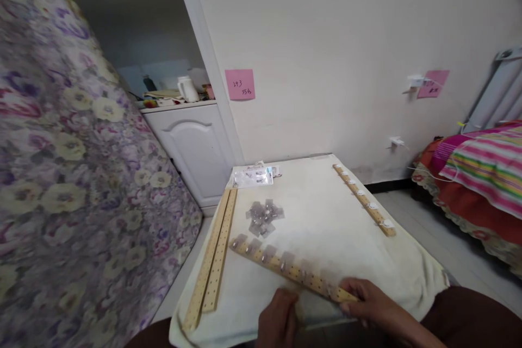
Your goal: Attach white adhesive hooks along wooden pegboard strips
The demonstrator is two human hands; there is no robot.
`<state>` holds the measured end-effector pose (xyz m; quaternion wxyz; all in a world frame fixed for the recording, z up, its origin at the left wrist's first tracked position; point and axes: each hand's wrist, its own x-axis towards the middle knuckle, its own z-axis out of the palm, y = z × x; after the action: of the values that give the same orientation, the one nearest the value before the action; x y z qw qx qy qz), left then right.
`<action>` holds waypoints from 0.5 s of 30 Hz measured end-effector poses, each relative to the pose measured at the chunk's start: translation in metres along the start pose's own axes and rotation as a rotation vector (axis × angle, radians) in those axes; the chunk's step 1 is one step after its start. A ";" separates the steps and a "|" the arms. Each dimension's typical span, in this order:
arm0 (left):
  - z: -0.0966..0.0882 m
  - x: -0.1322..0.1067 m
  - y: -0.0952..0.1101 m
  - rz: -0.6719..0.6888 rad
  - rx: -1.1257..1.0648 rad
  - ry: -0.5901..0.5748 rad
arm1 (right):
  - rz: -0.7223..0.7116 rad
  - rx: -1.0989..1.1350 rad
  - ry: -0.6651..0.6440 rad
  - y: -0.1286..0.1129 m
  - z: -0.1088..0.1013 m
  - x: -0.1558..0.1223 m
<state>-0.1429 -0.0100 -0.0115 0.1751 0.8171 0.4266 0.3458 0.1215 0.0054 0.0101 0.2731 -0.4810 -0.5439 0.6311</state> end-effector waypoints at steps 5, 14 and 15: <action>0.004 -0.003 -0.011 0.125 0.038 0.056 | 0.103 0.188 -0.128 0.001 0.003 -0.007; 0.007 -0.005 -0.021 0.163 0.034 0.016 | 0.067 0.366 -0.162 0.014 0.007 -0.006; 0.006 -0.005 -0.022 0.169 0.037 0.015 | 0.065 0.376 -0.165 0.013 0.007 -0.007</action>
<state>-0.1528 -0.0015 -0.0308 0.1272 0.8508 0.3635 0.3575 0.1196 -0.0069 -0.0002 0.2921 -0.3856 -0.4211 0.7673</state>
